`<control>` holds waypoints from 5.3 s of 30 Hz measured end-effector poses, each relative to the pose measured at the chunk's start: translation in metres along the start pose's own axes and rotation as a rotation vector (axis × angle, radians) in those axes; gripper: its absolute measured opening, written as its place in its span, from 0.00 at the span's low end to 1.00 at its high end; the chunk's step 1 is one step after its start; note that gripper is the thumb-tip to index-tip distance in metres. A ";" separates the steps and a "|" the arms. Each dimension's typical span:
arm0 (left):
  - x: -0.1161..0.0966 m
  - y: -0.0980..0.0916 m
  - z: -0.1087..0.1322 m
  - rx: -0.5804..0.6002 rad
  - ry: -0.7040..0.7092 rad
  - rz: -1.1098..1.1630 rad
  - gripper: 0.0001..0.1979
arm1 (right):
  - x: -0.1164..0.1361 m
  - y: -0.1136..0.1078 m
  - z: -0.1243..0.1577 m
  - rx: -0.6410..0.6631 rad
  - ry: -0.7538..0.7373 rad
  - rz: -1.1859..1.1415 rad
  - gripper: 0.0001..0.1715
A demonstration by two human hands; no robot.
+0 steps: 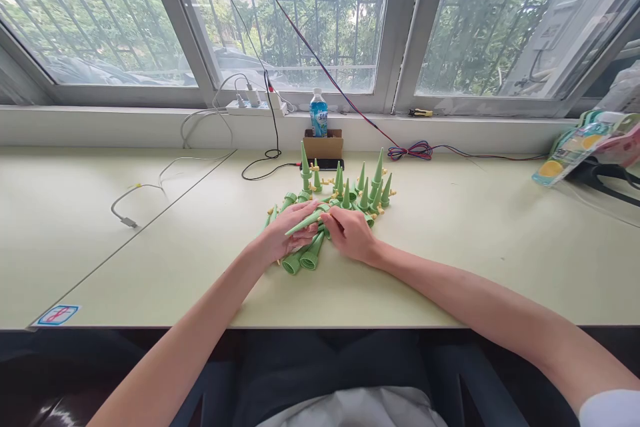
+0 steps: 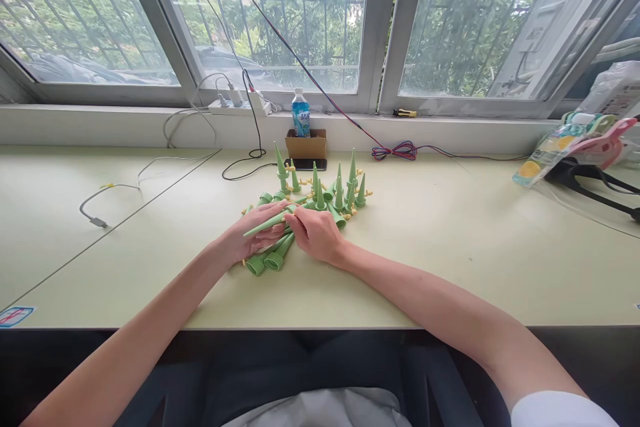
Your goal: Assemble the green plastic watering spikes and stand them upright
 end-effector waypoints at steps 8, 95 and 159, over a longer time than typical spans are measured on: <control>-0.005 0.001 0.001 -0.049 0.274 -0.055 0.24 | -0.008 -0.004 -0.001 -0.109 0.173 -0.016 0.26; -0.031 -0.032 0.009 -0.542 0.881 -1.096 0.20 | 0.044 0.018 0.008 0.443 -0.359 0.022 0.22; -0.032 -0.022 0.014 -0.278 0.521 -0.733 0.21 | 0.006 -0.005 -0.001 -0.187 0.196 -0.098 0.11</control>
Point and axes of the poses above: each hand's wrist, its own z-axis away from the middle knuckle, its own y-axis out of the palm, x = y × z, the point moved 4 cm from there along -z, towards the middle knuckle
